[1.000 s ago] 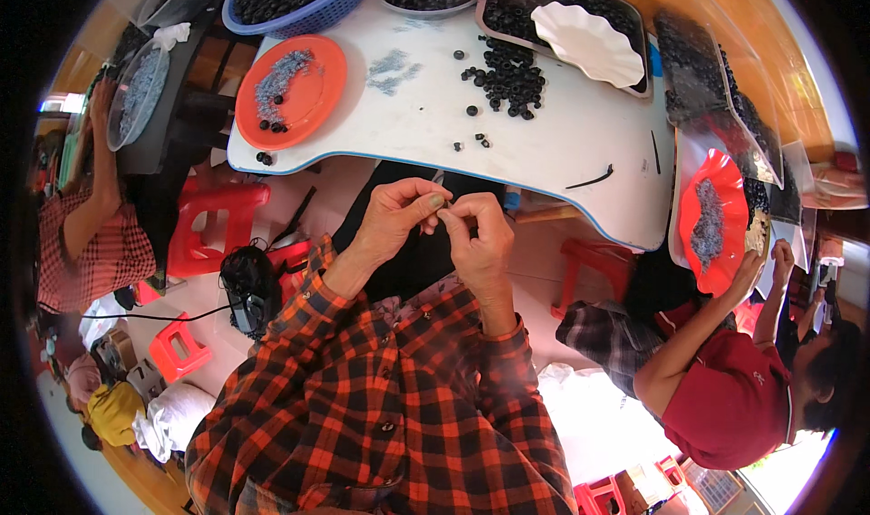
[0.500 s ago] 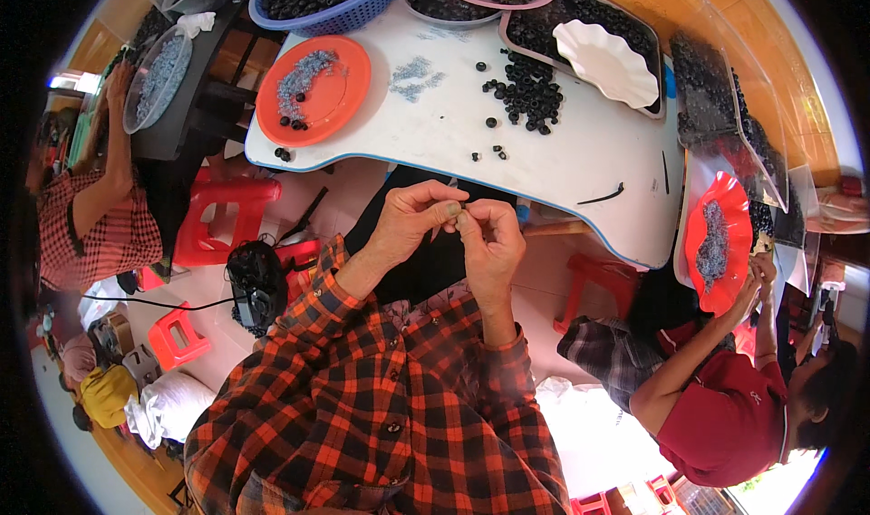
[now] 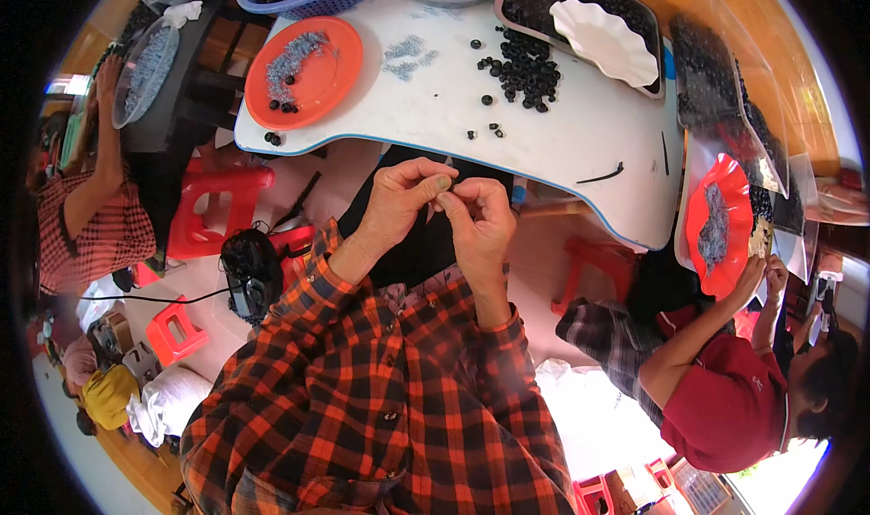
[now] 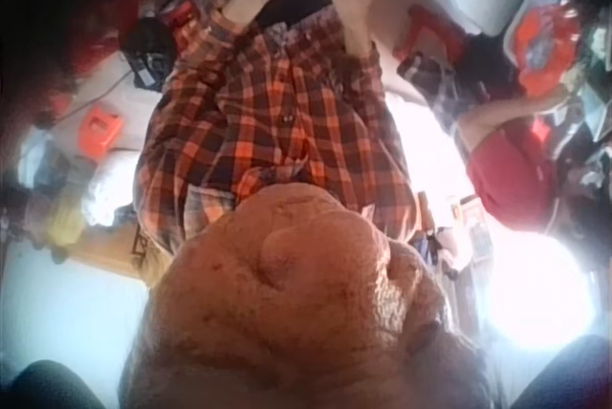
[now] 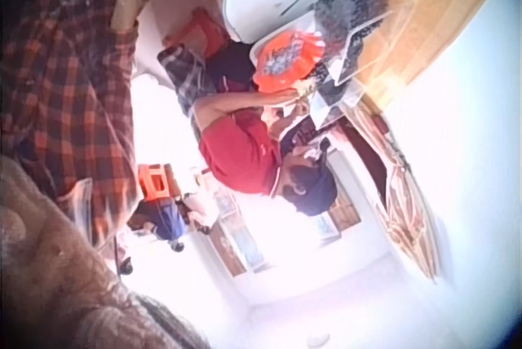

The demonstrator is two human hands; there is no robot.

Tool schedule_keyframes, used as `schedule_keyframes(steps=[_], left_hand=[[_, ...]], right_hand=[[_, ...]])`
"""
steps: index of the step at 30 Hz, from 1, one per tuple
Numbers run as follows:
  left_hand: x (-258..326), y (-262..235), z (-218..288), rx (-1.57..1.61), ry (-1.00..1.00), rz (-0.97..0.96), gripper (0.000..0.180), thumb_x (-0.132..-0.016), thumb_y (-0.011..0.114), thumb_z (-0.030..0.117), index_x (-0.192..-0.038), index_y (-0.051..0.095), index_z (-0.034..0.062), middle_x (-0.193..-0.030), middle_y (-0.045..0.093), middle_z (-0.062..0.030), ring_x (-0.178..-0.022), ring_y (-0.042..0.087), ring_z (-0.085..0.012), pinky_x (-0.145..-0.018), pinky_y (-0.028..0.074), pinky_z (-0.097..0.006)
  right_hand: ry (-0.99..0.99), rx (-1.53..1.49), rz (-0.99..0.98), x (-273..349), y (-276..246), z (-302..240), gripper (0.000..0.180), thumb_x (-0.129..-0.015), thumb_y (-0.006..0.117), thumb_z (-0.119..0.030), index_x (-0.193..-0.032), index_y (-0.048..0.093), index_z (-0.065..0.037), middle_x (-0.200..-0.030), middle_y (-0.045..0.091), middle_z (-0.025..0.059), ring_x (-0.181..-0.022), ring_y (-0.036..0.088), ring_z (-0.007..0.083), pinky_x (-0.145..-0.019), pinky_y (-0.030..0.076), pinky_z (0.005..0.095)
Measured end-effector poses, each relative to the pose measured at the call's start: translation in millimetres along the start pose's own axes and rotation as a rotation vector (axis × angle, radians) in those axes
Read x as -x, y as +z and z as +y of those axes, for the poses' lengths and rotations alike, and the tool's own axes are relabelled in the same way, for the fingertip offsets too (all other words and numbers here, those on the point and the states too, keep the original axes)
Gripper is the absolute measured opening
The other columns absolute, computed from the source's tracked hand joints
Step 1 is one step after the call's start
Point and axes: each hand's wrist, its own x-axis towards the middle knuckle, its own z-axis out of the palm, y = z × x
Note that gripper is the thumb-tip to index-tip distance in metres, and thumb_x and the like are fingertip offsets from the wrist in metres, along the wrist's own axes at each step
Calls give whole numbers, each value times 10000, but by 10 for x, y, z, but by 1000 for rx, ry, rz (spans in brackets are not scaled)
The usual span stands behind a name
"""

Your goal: Sorting and inspecting small black plastic or seed-like components on a work table.

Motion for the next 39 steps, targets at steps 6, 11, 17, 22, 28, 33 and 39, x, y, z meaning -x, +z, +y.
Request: schedule_keyframes(steps=[6,11,17,22,28,33,39], left_hand=[[8,-8,13,75,-62,6,149,-908,649,109,-1006,691,5,-769,649,-14,-643,575,-65,-550,466,-188],[-13,-35,5,220,-157,-12,179,-901,664,138,-1012,691,0,-766,653,-21,-628,571,-73,-555,468,-192],[-26,-89,52,112,-158,-32,173,-893,675,145,-986,700,0,-762,657,-28,-604,565,-71,-525,471,-205],[-28,-93,88,121,-202,-21,143,-882,687,132,-951,713,9,-760,662,-33,-595,569,-67,-520,473,-210],[-27,-78,60,213,-253,8,135,-881,686,126,-943,711,8,-760,664,-30,-586,574,-71,-517,473,-210],[-21,-77,65,206,-270,35,135,-878,689,125,-930,707,1,-753,660,-29,-573,568,-71,-502,466,-208],[-19,-71,30,189,-274,65,146,-875,696,132,-932,700,-2,-737,651,-28,-560,561,-70,-481,452,-201]], right_hand=[[-77,28,36,-10,46,-35,191,-820,687,80,-896,529,4,-859,588,64,-719,634,122,-641,534,229],[-198,284,85,-25,30,-25,195,-787,731,57,-846,557,-6,-850,609,75,-687,621,114,-591,521,231],[-339,550,74,-27,28,-38,202,-769,759,22,-825,569,-16,-841,615,84,-668,602,121,-570,503,240],[-312,494,35,-42,-2,-41,193,-779,749,20,-828,566,-19,-846,614,78,-671,595,116,-572,496,236],[-236,380,-12,-57,-65,24,184,-797,722,30,-860,558,-23,-856,609,65,-673,583,99,-592,493,234],[-261,412,-44,-55,-64,16,184,-803,702,45,-887,551,-21,-875,604,76,-680,598,115,-595,499,240],[-446,553,-27,-68,10,-4,192,-797,687,69,-900,547,-12,-880,603,98,-667,609,158,-548,501,249]])
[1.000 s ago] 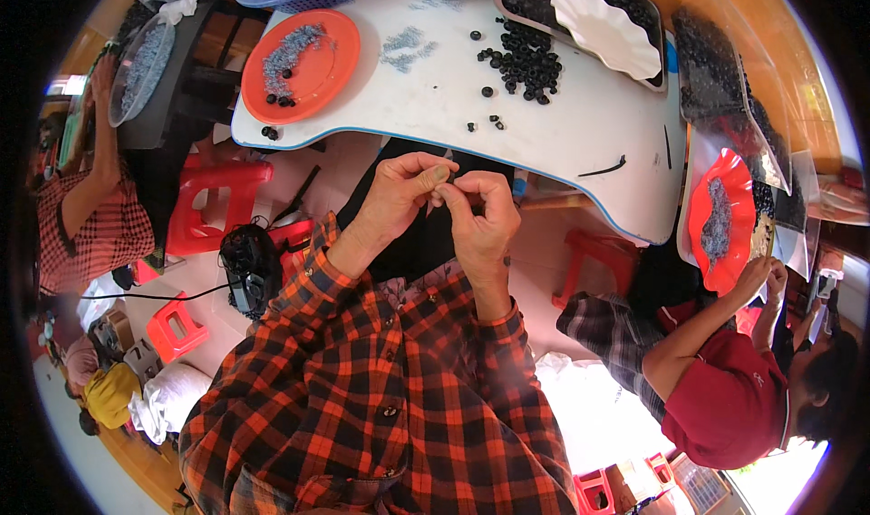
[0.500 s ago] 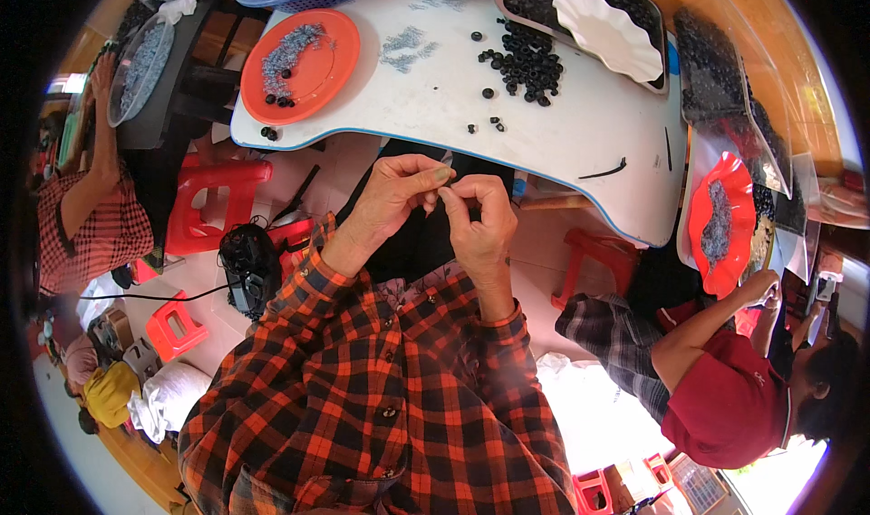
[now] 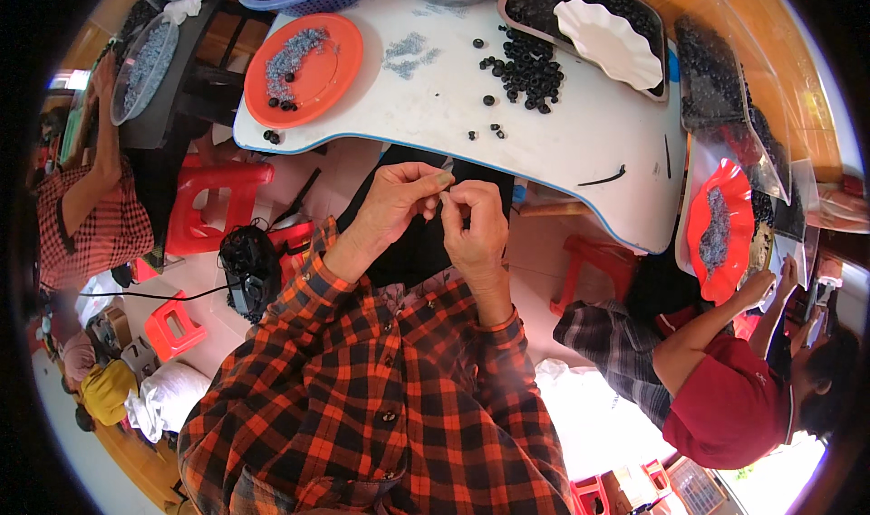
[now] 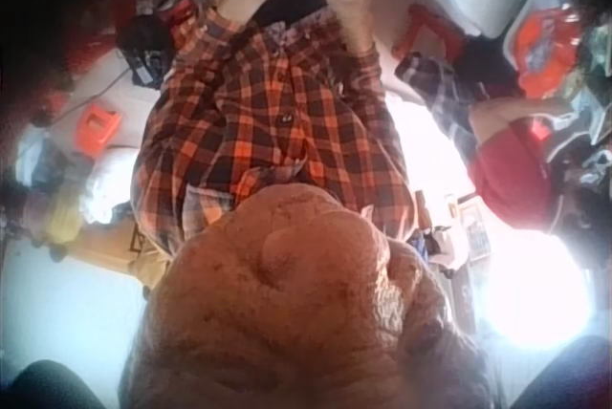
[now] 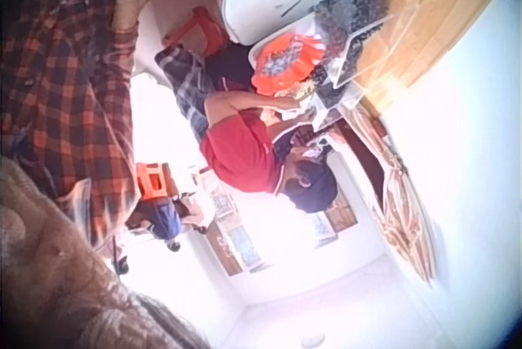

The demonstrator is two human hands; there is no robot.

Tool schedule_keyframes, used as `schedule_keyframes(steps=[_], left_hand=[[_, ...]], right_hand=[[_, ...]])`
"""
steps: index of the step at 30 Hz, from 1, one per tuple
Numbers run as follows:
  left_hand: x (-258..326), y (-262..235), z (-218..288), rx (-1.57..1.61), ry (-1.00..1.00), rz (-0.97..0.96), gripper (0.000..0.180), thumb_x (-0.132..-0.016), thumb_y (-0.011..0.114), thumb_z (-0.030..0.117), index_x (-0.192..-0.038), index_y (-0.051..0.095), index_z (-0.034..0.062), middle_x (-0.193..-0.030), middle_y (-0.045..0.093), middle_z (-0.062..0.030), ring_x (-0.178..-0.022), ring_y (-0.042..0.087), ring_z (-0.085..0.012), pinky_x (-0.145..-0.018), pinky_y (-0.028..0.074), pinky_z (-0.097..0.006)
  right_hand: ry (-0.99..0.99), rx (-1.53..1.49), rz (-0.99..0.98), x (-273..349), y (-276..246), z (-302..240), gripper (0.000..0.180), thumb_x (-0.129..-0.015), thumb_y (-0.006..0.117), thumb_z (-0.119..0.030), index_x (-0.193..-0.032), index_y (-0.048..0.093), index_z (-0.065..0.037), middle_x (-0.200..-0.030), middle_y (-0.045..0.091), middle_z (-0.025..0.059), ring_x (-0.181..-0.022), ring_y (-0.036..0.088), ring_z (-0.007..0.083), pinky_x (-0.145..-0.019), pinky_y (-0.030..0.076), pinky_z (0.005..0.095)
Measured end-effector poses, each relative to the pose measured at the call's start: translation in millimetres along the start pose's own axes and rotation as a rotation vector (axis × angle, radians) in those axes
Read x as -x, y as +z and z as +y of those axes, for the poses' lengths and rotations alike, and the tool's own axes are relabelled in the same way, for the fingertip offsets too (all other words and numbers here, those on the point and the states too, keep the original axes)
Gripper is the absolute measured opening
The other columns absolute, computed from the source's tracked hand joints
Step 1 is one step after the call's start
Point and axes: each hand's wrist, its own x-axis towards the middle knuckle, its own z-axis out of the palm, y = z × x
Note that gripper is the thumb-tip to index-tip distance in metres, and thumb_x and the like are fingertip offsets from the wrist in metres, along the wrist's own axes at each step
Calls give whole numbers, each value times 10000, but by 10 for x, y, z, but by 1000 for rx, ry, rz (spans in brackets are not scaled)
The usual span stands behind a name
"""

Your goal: Sorting and inspecting small black plastic or seed-like components on a work table.

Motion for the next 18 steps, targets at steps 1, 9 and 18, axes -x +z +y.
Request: schedule_keyframes(steps=[1,9,18], left_hand=[[-4,-1,-9,0,3,9,147,-876,697,134,-933,699,-1,-732,649,-27,-558,560,-69,-479,449,-198],[-6,13,-37,-127,60,59,147,-873,704,138,-930,700,2,-717,640,-16,-566,552,-55,-478,436,-187],[4,-1,-23,-191,73,9,161,-885,692,144,-957,702,0,-736,644,-13,-581,550,-50,-502,444,-185]], right_hand=[[-1,0,1,18,4,12,192,-797,687,68,-900,547,-12,-880,603,98,-667,609,158,-548,501,249],[-33,102,7,11,20,6,237,-761,722,74,-878,538,-19,-849,593,111,-654,603,198,-510,483,280],[-8,82,-58,17,-48,1,236,-763,716,71,-862,525,-25,-841,583,99,-629,590,189,-509,478,278]])
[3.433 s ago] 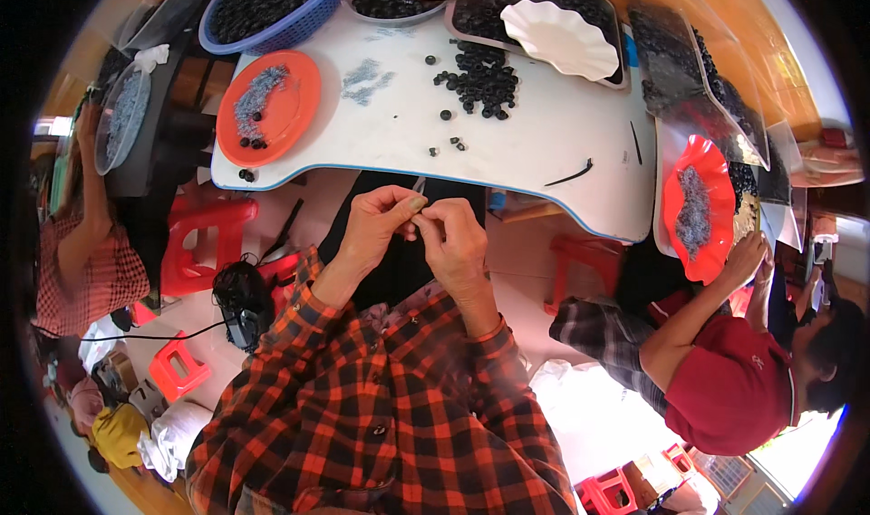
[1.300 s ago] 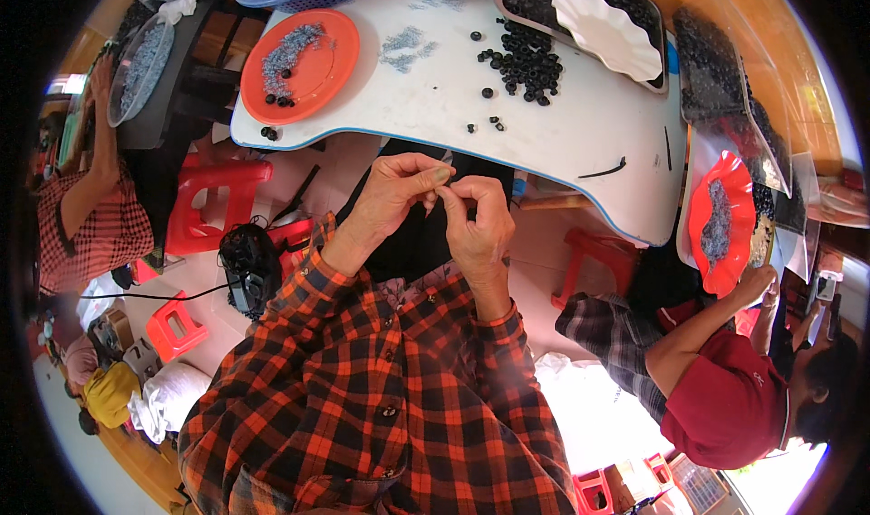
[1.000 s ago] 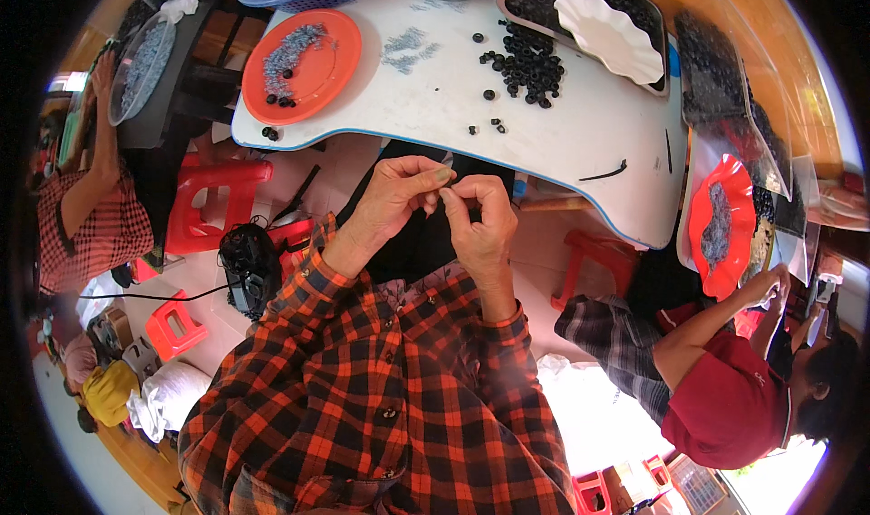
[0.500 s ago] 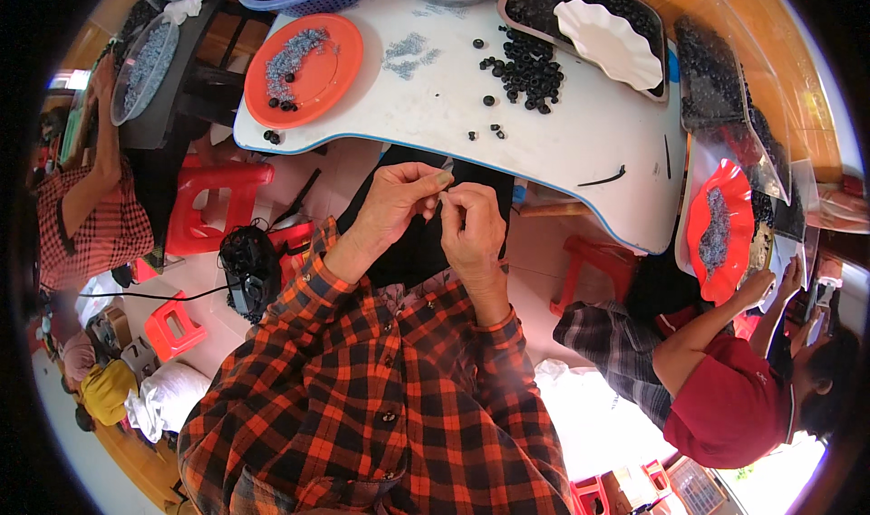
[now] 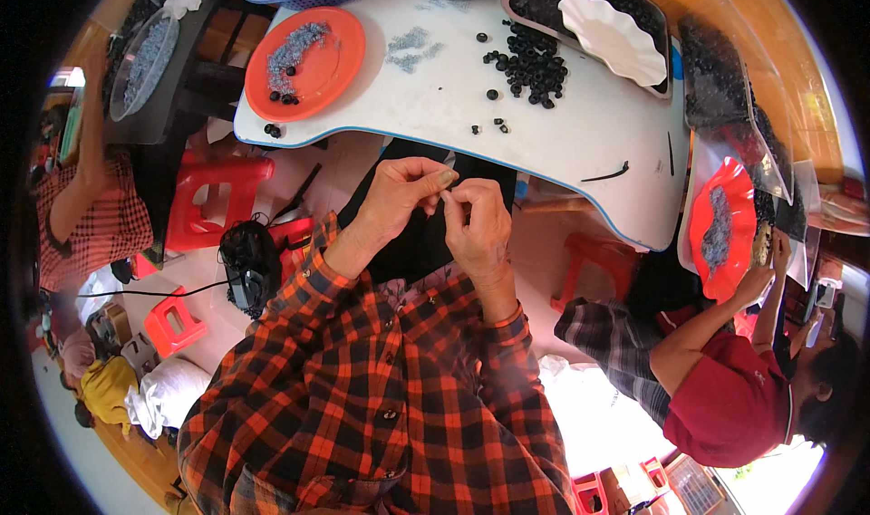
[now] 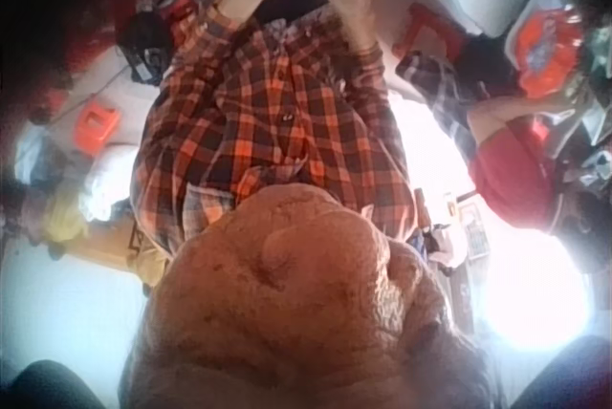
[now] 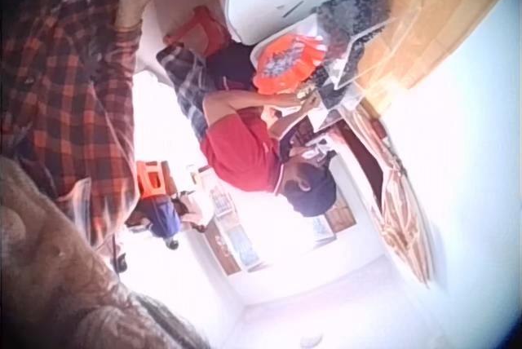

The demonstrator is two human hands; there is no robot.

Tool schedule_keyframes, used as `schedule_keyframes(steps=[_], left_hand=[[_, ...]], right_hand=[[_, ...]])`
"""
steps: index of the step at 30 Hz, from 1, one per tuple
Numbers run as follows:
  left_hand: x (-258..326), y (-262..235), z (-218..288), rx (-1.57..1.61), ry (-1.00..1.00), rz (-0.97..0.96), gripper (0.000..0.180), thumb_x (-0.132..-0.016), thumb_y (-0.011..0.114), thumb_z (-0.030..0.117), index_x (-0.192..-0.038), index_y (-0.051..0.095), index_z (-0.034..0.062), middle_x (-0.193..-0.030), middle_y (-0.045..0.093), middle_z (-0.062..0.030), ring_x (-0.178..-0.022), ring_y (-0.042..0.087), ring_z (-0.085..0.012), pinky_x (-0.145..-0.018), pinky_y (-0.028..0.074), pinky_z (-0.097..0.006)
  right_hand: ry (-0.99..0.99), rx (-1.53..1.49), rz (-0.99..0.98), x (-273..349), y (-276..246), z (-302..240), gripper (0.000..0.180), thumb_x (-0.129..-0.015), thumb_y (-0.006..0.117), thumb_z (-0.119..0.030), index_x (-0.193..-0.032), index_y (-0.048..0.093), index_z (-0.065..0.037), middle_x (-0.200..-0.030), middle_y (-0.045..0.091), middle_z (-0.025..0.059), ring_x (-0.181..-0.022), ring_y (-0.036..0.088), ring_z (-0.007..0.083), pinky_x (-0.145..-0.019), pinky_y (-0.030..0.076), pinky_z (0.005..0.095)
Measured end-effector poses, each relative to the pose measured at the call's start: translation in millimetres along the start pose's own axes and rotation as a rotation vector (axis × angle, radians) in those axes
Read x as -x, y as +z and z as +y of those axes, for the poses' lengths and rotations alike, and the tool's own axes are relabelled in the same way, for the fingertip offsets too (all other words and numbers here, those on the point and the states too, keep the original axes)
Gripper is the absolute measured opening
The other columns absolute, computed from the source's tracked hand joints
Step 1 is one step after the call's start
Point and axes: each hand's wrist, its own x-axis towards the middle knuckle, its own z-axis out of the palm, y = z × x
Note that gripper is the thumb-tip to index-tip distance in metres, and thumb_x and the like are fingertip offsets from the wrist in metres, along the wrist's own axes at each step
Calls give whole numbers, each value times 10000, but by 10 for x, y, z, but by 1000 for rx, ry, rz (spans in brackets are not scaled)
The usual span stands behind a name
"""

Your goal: Sorting and inspecting small black plastic or seed-like components on a work table.

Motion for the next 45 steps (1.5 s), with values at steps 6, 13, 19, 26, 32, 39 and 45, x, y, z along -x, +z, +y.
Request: schedule_keyframes(steps=[6,13,19,26,32,39,45], left_hand=[[18,-3,6,121,-21,-64,165,-913,654,139,-992,695,-1,-754,637,-10,-602,554,-56,-524,473,-197],[26,32,17,198,-16,-132,163,-922,639,130,-1008,684,-1,-771,630,-6,-626,561,-56,-543,487,-204],[47,71,7,102,53,-97,166,-929,631,133,-1016,676,-2,-763,628,-8,-617,568,-56,-540,474,-195],[59,130,-31,19,113,-40,164,-931,628,132,-1015,680,1,-731,634,-1,-600,568,-51,-528,448,-178],[52,121,-42,-11,141,-32,163,-925,637,128,-1015,687,2,-733,642,-6,-600,568,-48,-525,450,-177],[43,76,-51,-68,106,17,152,-917,648,129,-991,684,1,-743,643,-9,-598,563,-48,-524,470,-180],[37,70,-37,37,71,-29,141,-913,635,94,-975,669,-28,-776,640,-32,-616,565,-66,-548,499,-208]], right_hand=[[74,-116,-45,-73,-102,-15,221,-775,717,53,-867,536,-34,-856,590,89,-667,606,144,-545,497,254],[103,-193,-63,-70,-162,44,203,-790,712,42,-885,547,-27,-881,599,77,-698,600,113,-595,508,238],[164,-220,-23,-42,-152,7,187,-804,701,42,-910,561,-22,-913,598,81,-720,599,115,-622,509,238],[114,-150,-2,-22,-127,23,172,-812,686,50,-907,560,-19,-903,593,79,-718,604,124,-623,510,246],[118,-145,-10,-6,-97,30,178,-807,690,52,-896,554,-20,-890,586,85,-702,603,138,-600,511,255],[67,-57,-25,-17,-62,0,200,-785,702,61,-883,546,-17,-881,584,96,-659,597,166,-562,503,261],[137,-186,-19,-17,-89,19,190,-792,696,64,-875,545,-16,-878,585,87,-683,592,130,-595,508,249]])
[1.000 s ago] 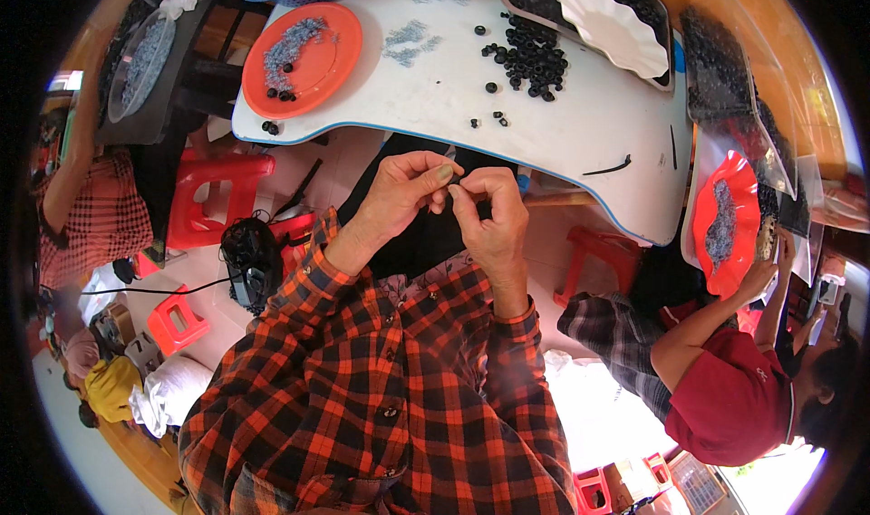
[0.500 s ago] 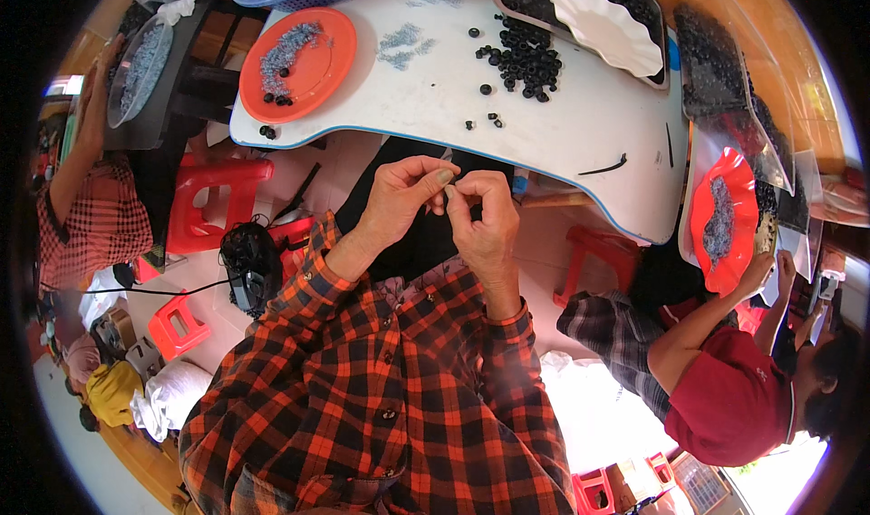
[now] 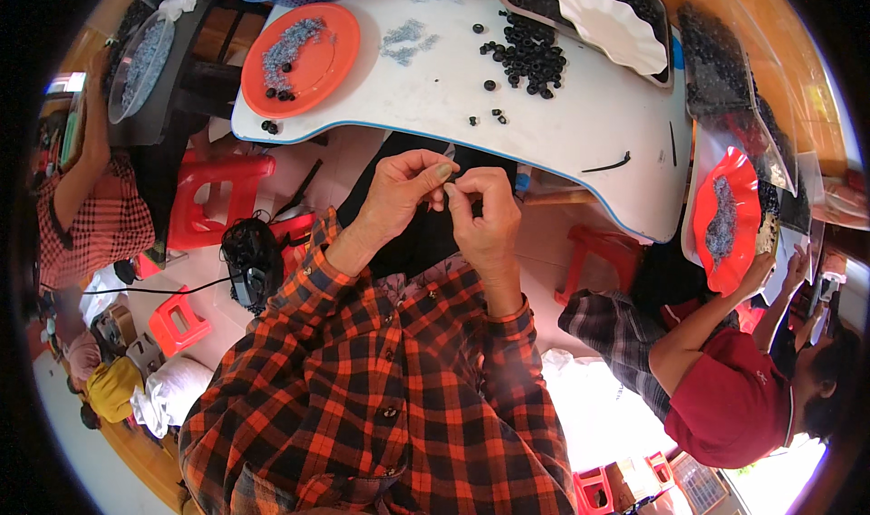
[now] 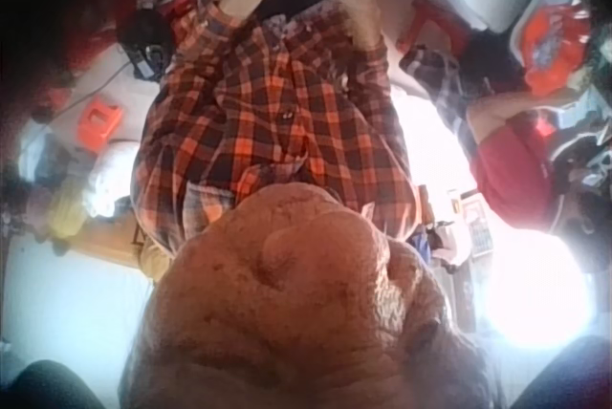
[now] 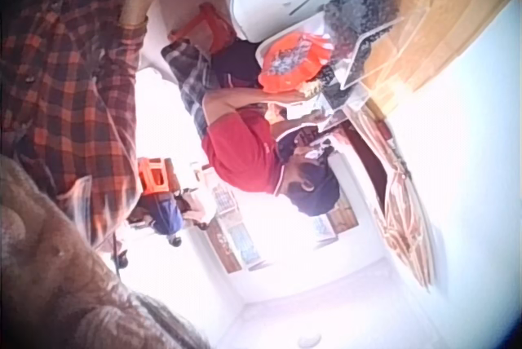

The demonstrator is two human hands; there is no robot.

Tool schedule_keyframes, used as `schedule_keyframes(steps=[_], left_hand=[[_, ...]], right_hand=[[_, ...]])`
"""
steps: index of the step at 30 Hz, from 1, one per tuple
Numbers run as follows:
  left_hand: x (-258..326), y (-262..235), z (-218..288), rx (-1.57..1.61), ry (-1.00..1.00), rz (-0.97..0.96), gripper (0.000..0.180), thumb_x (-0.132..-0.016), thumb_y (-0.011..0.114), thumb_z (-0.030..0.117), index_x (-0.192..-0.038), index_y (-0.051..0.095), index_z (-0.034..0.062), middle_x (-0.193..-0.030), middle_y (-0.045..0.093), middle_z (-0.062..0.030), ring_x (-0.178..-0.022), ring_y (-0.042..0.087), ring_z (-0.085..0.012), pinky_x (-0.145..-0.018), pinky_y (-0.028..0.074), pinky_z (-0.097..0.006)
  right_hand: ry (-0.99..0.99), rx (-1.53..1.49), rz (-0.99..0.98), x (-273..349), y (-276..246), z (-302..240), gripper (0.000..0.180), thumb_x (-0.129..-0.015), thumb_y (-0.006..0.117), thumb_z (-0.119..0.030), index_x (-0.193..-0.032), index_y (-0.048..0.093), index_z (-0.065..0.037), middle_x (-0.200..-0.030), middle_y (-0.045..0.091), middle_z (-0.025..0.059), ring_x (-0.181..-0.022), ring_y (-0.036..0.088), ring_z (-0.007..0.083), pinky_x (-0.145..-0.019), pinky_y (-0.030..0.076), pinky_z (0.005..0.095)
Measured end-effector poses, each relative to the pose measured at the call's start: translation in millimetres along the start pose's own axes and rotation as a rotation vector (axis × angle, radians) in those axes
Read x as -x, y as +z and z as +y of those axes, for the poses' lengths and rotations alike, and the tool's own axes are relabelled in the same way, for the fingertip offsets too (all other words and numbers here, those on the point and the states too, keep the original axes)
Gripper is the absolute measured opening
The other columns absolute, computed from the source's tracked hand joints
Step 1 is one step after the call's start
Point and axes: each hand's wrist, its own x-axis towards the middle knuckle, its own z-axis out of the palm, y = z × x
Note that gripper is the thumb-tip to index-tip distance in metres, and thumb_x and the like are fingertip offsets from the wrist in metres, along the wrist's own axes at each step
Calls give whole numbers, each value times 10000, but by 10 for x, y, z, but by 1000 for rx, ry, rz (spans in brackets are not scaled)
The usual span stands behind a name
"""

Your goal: Sorting and inspecting small black plastic or seed-like components on a work table.

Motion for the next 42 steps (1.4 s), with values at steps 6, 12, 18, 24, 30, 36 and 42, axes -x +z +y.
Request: schedule_keyframes(steps=[6,12,18,24,30,36,42], left_hand=[[11,26,-14,86,52,-70,157,-948,597,119,-1028,662,0,-752,632,-8,-630,586,-61,-559,482,-185],[26,63,19,-8,111,-68,149,-961,572,109,-1031,661,14,-750,627,4,-632,583,-48,-531,434,-169],[26,106,-53,-43,132,-6,153,-960,574,118,-1034,662,15,-723,622,13,-613,563,-36,-516,410,-164],[15,85,-79,-76,126,22,160,-956,583,122,-1040,662,11,-725,626,13,-611,554,-34,-515,409,-165],[7,81,-53,-50,108,-1,159,-958,582,129,-1026,664,11,-718,624,9,-598,552,-38,-507,408,-168],[-4,81,-66,1,41,58,164,-956,591,148,-1002,664,9,-684,598,13,-567,543,-49,-497,406,-172],[-13,51,-58,92,4,64,130,-924,624,102,-952,655,-22,-706,593,-15,-586,542,-77,-541,481,-215]], right_hand=[[52,-138,26,17,-31,52,168,-814,684,57,-888,551,-16,-897,585,71,-733,586,106,-632,510,238],[53,-148,62,33,-7,51,163,-824,672,61,-916,553,-2,-939,588,94,-751,596,116,-648,517,243],[74,-133,103,64,64,50,141,-839,653,77,-895,547,3,-913,582,93,-699,598,105,-598,513,230],[111,-130,127,81,135,13,140,-842,656,71,-871,537,3,-888,570,84,-672,596,100,-572,510,226],[136,-220,63,95,93,161,144,-841,649,71,-883,530,0,-902,558,82,-672,599,107,-568,512,233],[87,-151,88,78,142,150,158,-837,649,77,-895,526,-2,-906,559,88,-661,591,107,-561,508,235],[21,-90,91,73,162,141,167,-833,658,80,-898,529,-4,-899,564,94,-660,592,104,-547,503,231]])
